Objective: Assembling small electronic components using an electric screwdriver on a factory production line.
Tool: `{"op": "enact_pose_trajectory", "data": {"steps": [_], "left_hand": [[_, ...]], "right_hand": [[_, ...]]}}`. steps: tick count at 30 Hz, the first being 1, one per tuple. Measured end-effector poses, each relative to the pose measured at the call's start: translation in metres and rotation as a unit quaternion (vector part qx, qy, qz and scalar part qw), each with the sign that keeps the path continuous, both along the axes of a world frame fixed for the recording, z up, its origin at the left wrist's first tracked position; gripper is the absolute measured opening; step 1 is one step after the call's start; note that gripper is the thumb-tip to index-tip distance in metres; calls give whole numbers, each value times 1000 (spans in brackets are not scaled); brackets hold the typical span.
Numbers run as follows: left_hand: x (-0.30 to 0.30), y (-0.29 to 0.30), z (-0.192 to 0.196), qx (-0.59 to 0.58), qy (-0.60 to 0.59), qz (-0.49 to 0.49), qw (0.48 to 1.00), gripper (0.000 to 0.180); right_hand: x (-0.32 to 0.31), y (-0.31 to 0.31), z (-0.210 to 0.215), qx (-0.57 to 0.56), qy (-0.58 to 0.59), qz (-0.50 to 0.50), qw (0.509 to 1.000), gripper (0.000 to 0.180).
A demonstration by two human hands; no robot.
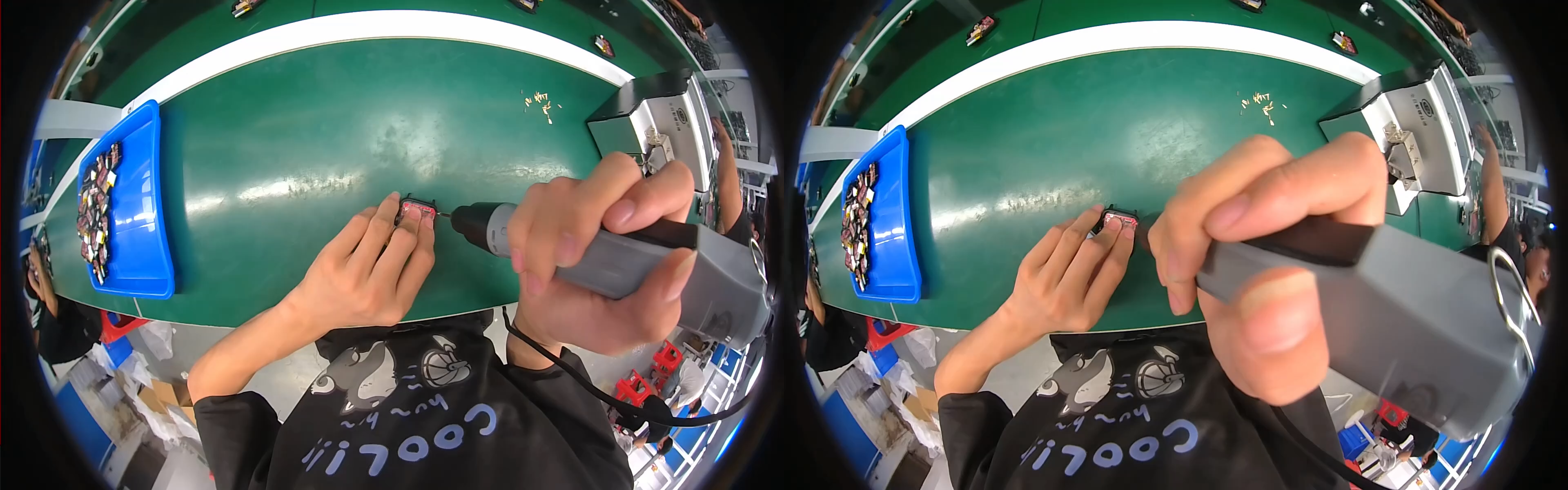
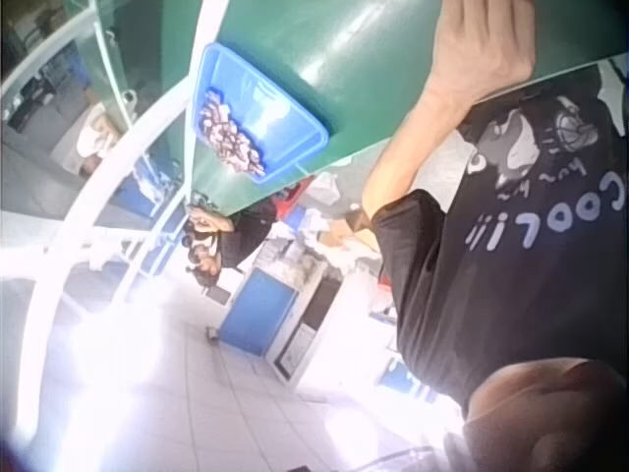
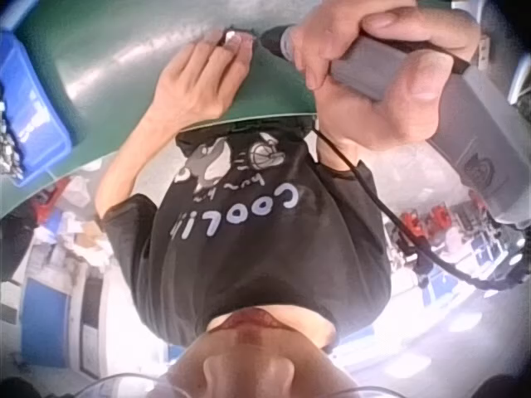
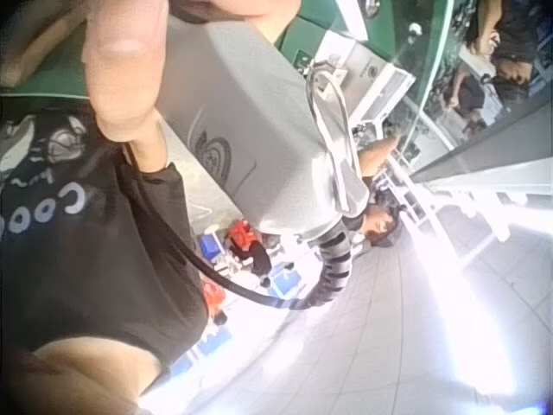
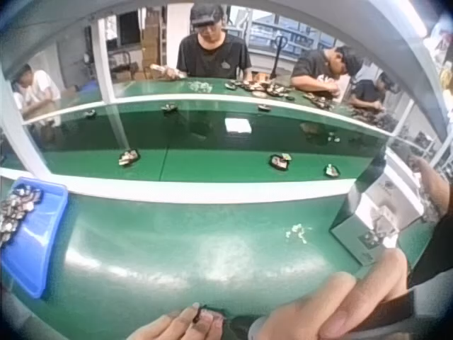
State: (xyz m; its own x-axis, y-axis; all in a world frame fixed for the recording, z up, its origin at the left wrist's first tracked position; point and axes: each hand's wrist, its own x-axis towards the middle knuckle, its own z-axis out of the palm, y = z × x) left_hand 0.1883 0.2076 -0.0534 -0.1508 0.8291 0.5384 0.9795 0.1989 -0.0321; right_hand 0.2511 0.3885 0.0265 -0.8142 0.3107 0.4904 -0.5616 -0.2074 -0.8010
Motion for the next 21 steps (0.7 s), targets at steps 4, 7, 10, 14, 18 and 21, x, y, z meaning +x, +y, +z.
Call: {"op": "enact_pose_trajectory", "data": {"steps": [4,7,10,14,18,21], "left_hand": [[-1,1,-3,4,25,-11,1000,14],[-1,1,-3,-4,17,-19,1000,15],[-1,0,-4,-1,11,-22,1000,15],[-3,0,-4,-2,4,-26,1000,15],[-1,-6,0,-2,-18,-17,1000,17],[-4,-12,10,7,-76,-1,997,18]], "right_hand": [[-1,-1,-1,19,-34,-10,999,39],[-1,-1,0,33,-51,-13,998,39],[2,-2,6,46,-78,-17,996,40],[6,-3,10,58,-123,-27,990,43],[2,-7,2,9,-72,-2,997,41],[6,-13,4,-38,-11,-77,996,34]]}}
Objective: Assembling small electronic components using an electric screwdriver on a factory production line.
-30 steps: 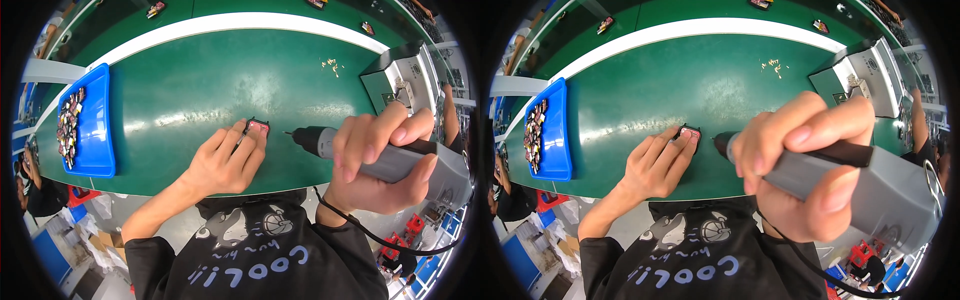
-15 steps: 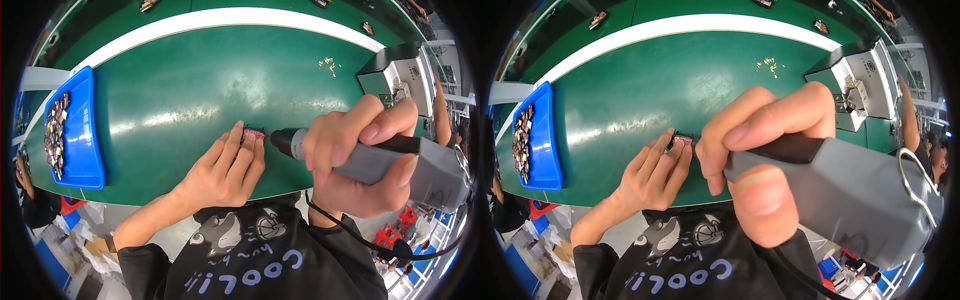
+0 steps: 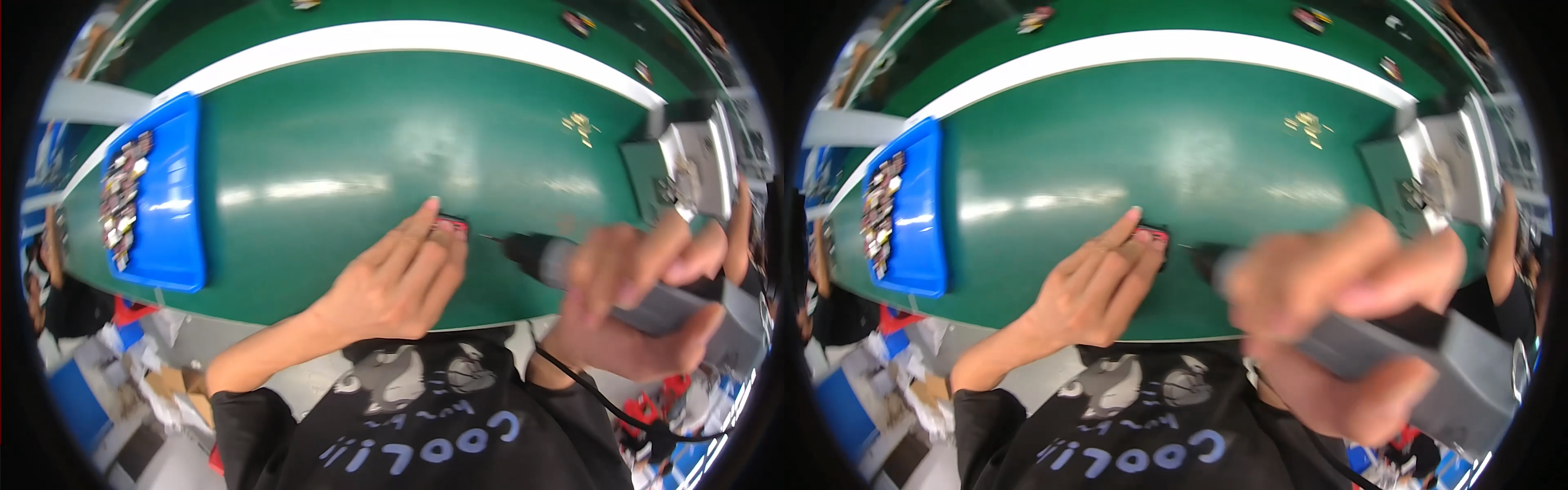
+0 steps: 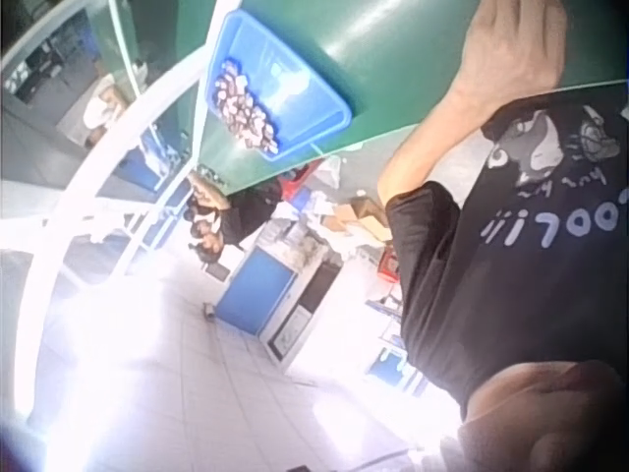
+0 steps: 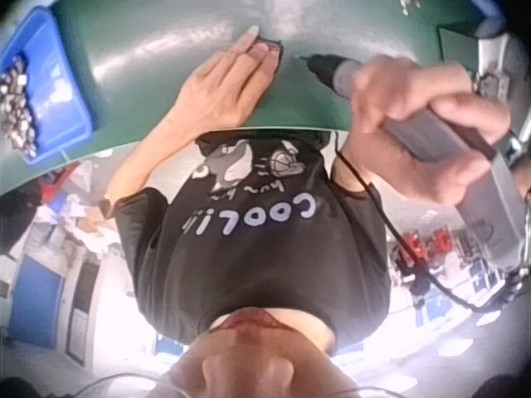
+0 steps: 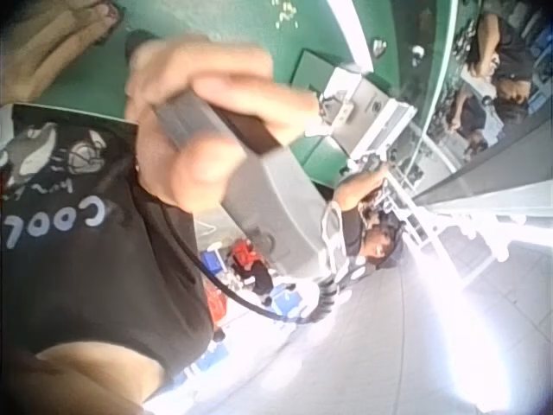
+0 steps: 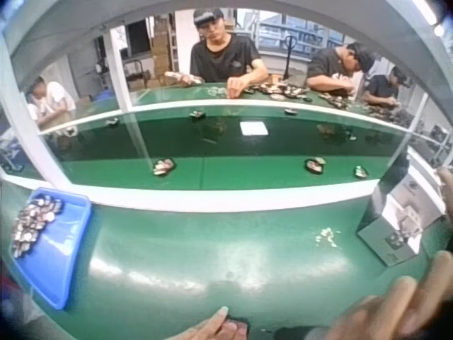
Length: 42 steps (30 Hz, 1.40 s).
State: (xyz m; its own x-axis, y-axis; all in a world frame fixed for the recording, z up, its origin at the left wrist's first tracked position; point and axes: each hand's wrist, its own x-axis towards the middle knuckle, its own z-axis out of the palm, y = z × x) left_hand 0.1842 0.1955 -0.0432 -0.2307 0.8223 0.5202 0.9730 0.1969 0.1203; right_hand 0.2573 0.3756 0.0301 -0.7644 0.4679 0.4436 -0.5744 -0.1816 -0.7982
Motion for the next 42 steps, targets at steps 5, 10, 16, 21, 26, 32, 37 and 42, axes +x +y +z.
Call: {"op": "enact_pose_trajectory", "data": {"steps": [5,10,16,21,26,32,37,42], "left_hand": [[-7,-35,10,-25,25,116,993,15],[-8,-44,19,-88,-1,153,984,15],[5,-44,14,-84,-27,156,984,23],[19,-72,10,-75,-21,160,984,25],[11,-164,50,-27,41,285,957,30],[-110,-371,91,143,109,538,824,25],[-154,-523,22,165,7,590,790,11],[-171,-534,-16,169,-51,514,839,15]], "right_hand": [[16,12,10,-25,45,-68,996,28],[16,22,5,-45,42,-80,995,33],[12,13,7,-30,50,-71,996,24],[8,8,4,-23,47,-53,997,24],[6,1,9,1,-17,-111,994,30],[-3,-22,20,39,-11,-115,993,31],[-7,-46,23,48,-12,-151,987,32],[-13,-70,21,69,-19,-224,972,33]]}}
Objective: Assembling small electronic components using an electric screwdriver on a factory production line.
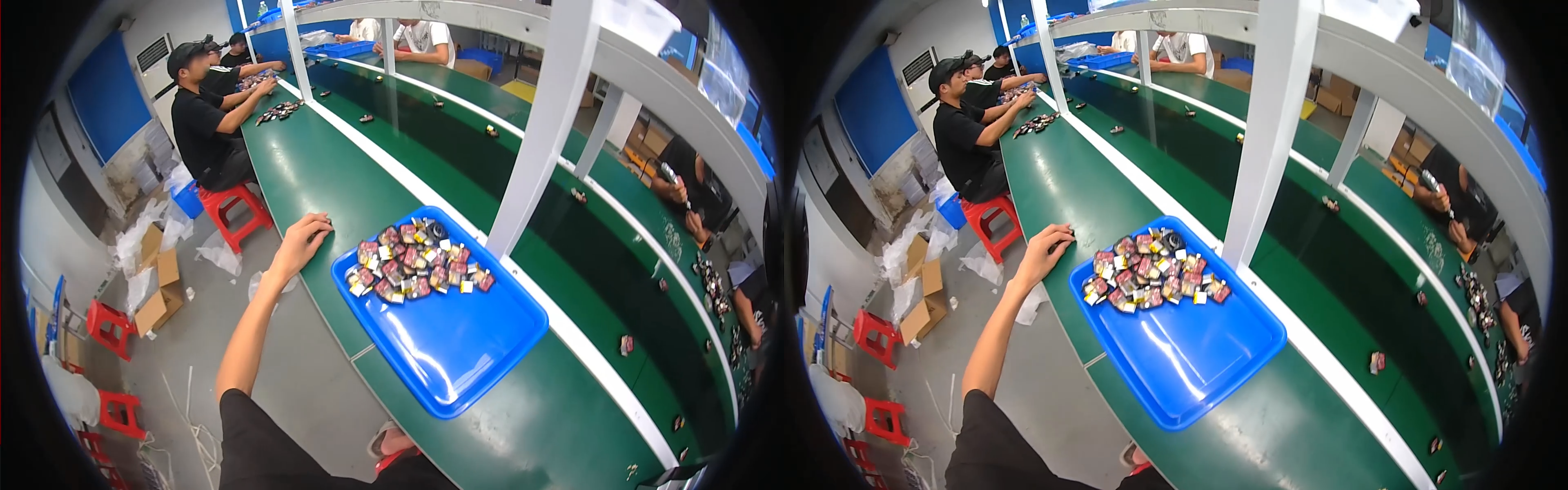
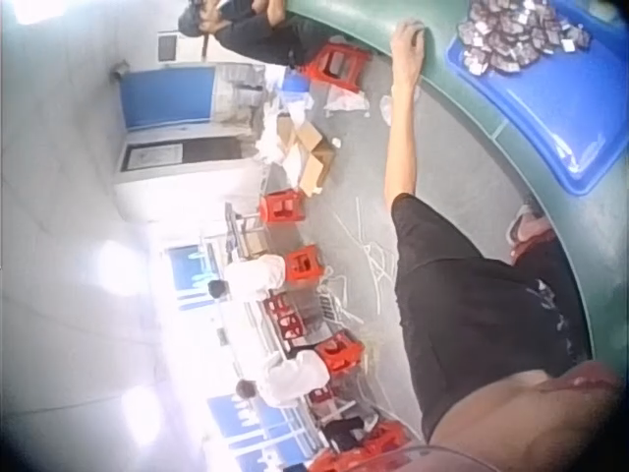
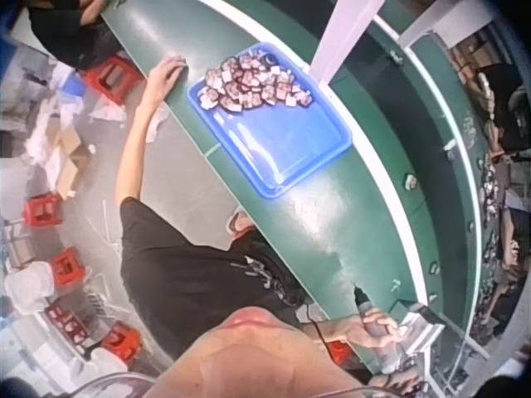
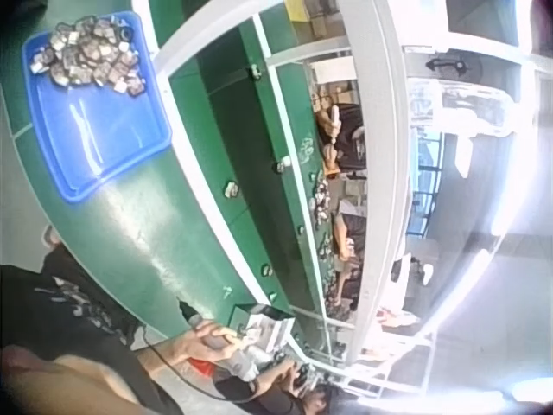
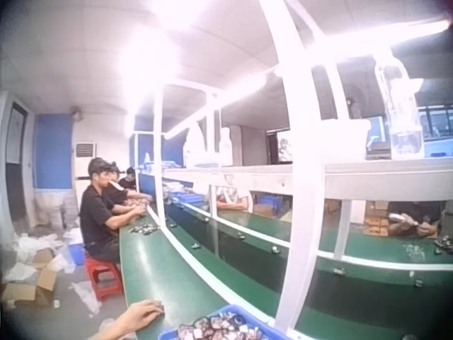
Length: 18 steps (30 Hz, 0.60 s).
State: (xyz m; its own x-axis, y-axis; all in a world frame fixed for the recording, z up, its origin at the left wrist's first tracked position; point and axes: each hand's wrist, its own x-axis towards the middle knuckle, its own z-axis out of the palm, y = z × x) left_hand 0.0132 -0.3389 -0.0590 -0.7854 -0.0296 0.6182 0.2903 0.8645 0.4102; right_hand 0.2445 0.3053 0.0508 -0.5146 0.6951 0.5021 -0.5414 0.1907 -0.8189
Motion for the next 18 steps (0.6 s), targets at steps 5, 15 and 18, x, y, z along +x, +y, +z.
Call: {"op": "enact_pose_trajectory", "data": {"steps": [5,15,18], "left_hand": [[-46,-89,1,-193,-73,189,960,24],[-44,-19,-22,92,-7,164,982,23],[29,67,21,89,20,131,987,20]], "right_hand": [[-2,-10,7,18,-19,-5,1000,32],[18,-8,11,44,10,-29,999,30],[21,-9,12,31,-8,-4,999,32]]}}
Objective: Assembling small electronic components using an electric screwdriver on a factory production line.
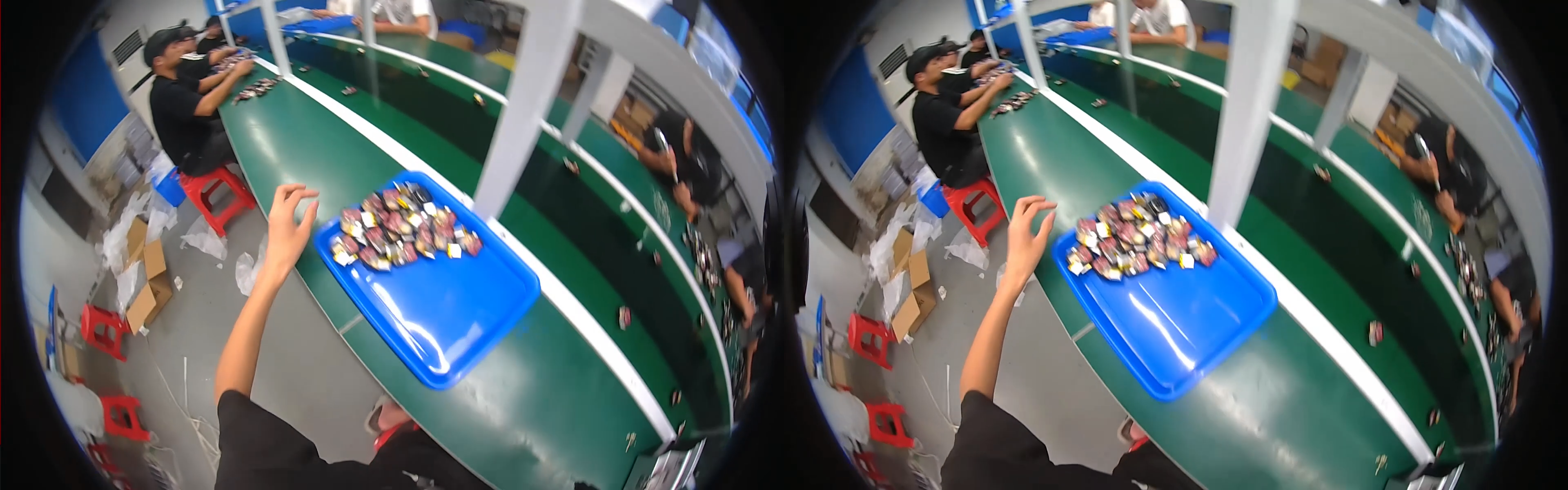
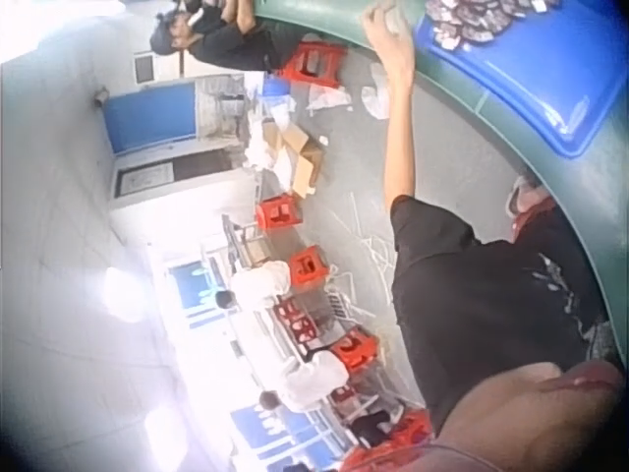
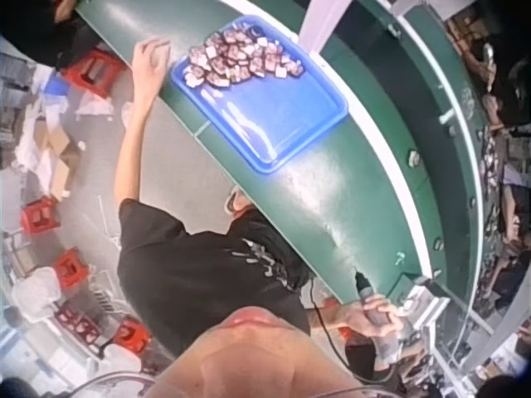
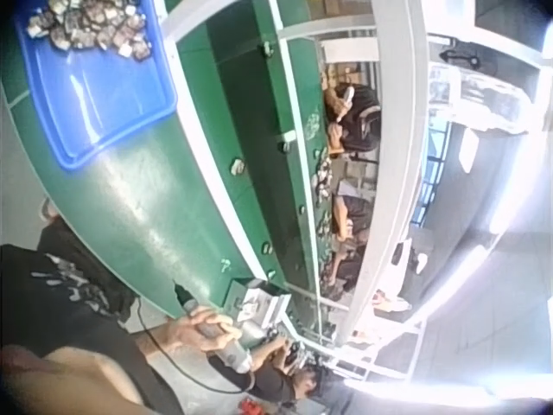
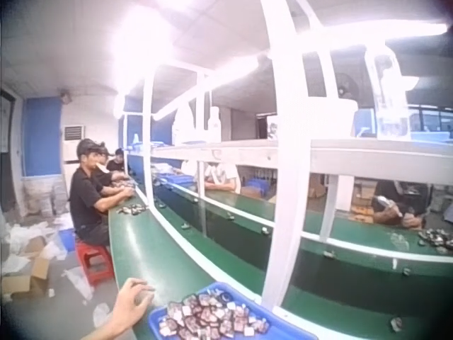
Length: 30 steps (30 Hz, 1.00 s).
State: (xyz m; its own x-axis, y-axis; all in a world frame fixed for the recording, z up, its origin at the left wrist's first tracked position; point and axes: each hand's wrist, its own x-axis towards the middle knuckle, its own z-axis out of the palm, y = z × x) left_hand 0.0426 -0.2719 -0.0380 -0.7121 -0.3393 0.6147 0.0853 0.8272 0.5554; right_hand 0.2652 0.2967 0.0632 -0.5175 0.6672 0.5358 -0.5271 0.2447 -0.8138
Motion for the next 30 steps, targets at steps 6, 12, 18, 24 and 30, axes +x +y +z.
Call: {"op": "enact_pose_trajectory", "data": {"steps": [6,12,18,24,30], "left_hand": [[46,119,40,-157,-82,-194,965,25],[3,207,42,-305,-102,-222,920,51],[-40,220,26,-361,-188,-151,901,50],[-57,213,21,-367,-211,-153,893,40],[-71,213,13,-216,-223,-257,915,38]], "right_hand": [[2,23,-9,-45,-1,62,997,30],[26,44,-10,-66,46,83,993,32],[53,82,-14,-93,66,56,992,34],[68,111,-32,-100,109,53,988,25],[68,119,-35,-122,113,16,986,24]]}}
